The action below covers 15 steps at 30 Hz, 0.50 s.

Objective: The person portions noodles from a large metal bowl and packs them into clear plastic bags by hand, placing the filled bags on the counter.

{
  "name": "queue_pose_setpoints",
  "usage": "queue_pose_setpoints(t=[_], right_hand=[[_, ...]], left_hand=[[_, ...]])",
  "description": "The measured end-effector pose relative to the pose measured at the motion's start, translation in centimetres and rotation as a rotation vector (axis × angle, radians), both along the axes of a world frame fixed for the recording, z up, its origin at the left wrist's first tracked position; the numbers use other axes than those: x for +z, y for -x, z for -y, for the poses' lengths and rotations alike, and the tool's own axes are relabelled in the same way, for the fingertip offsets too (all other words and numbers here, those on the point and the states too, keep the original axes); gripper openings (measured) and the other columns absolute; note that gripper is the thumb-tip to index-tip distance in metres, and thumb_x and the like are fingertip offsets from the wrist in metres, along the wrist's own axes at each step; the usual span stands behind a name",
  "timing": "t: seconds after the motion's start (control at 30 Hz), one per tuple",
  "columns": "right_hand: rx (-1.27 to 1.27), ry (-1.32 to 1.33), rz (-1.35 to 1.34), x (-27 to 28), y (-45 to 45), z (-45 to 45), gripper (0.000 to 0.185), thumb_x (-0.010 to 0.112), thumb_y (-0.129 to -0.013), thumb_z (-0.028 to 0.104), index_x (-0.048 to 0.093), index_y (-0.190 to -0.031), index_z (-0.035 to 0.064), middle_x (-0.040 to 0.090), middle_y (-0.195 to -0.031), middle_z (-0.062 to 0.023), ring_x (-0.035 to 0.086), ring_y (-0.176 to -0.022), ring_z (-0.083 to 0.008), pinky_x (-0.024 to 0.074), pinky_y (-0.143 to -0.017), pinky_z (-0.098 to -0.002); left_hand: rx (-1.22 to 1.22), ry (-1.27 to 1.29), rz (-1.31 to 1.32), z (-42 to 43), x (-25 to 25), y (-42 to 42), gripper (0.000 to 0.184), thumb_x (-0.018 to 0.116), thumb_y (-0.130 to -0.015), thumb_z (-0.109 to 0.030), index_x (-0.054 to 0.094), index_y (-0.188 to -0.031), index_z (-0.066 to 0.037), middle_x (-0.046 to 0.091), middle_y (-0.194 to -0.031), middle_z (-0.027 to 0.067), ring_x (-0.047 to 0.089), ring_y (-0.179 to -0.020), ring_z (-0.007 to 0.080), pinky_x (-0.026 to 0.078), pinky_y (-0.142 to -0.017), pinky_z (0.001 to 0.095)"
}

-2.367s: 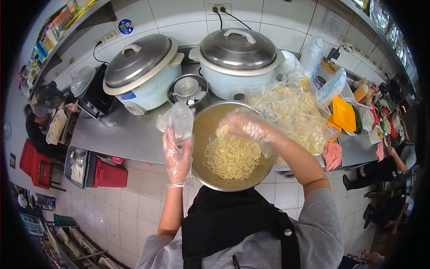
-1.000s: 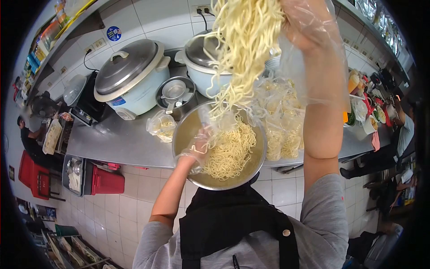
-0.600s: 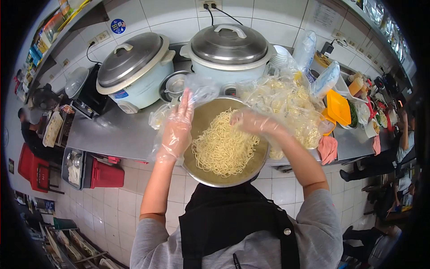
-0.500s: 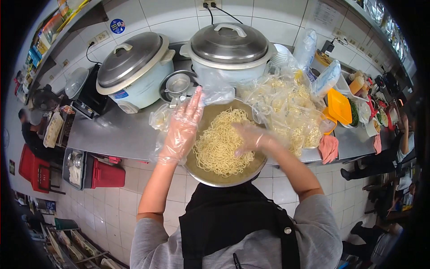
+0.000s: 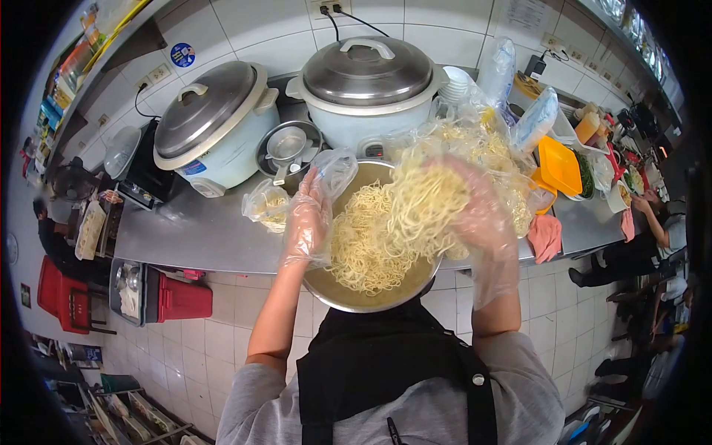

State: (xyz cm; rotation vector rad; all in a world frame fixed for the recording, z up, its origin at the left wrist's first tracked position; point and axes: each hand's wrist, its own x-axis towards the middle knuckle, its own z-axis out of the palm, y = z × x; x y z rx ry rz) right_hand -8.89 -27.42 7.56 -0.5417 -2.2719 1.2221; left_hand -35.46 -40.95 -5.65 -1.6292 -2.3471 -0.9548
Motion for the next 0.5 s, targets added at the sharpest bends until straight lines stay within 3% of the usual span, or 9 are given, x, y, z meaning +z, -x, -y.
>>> queue_pose_setpoints(t=[0.07,0.13,0.3,0.37,0.43,0.5], right_hand=[[0.205,0.436,-0.593,1.8,0.0,0.4,0.069,0.082,-0.077,0.008,0.054,-0.14,0.0048,0.053,-0.141,-0.0141,0.05,-0.13,-0.0232,0.0448,-0.106,-0.0343],[0.267,0.453,-0.723,4.5,-0.5,0.7,0.069,0.081,-0.076,0.008,0.054,-0.14,0.0049,0.054,-0.14,-0.0131,0.052,-0.128,-0.0226,0.0451,-0.106,-0.0337],[0.408,0.415,-0.535,8.0,1.1,0.9,0.07,0.081,-0.075,0.009,0.054,-0.14,0.0052,0.057,-0.138,-0.0106,0.056,-0.123,-0.0209,0.0456,-0.104,-0.032],[0.437,0.391,-0.299,6.5,2.8,0.8,0.07,0.08,-0.075,0.009,0.054,-0.139,0.0054,0.058,-0.137,-0.0096,0.058,-0.121,-0.0203,0.0459,-0.104,-0.0314],[0.48,0.425,-0.108,2.8,5.3,0.9,0.07,0.08,-0.075,0.01,0.054,-0.139,0.0055,0.059,-0.136,-0.0086,0.059,-0.119,-0.0196,0.0461,-0.103,-0.0307],[0.618,0.771,-0.161,-6.9,7.2,-0.2,0.078,0.075,-0.08,0.009,0.042,-0.151,0.0103,0.053,-0.145,-0.0106,0.054,-0.128,-0.0195,0.0407,-0.109,-0.0317]], left_hand=[[-0.001,-0.106,0.121,-0.4,-0.3,0.1,0.04,0.058,-0.092,-0.007,0.057,-0.131,0.002,0.047,-0.148,0.0202,0.056,-0.121,0.0429,0.049,-0.101,0.0445],[0.019,-0.098,0.095,-0.7,-0.4,0.2,0.042,0.058,-0.091,-0.005,0.057,-0.133,-0.001,0.049,-0.146,0.0202,0.058,-0.12,0.0419,0.05,-0.1,0.0445],[0.044,-0.113,-0.047,-0.7,-0.6,0.2,0.05,0.057,-0.088,-0.001,0.054,-0.137,-0.006,0.053,-0.14,0.0209,0.06,-0.116,0.039,0.051,-0.098,0.0444],[0.026,-0.081,0.075,-0.3,0.0,-0.5,0.053,0.057,-0.086,0.0,0.053,-0.139,-0.007,0.053,-0.14,0.0198,0.059,-0.118,0.0381,0.051,-0.098,0.0448],[-0.025,-0.005,-0.032,0.5,-1.4,0.2,0.056,0.059,-0.086,0.0,0.052,-0.141,-0.008,0.052,-0.143,0.0182,0.056,-0.125,0.0364,0.049,-0.102,0.0423],[-0.262,-0.183,0.65,0.5,-1.6,-0.7,0.06,0.063,-0.085,-0.002,0.051,-0.144,-0.011,0.049,-0.147,0.0167,0.052,-0.131,0.034,0.047,-0.105,0.0399]])
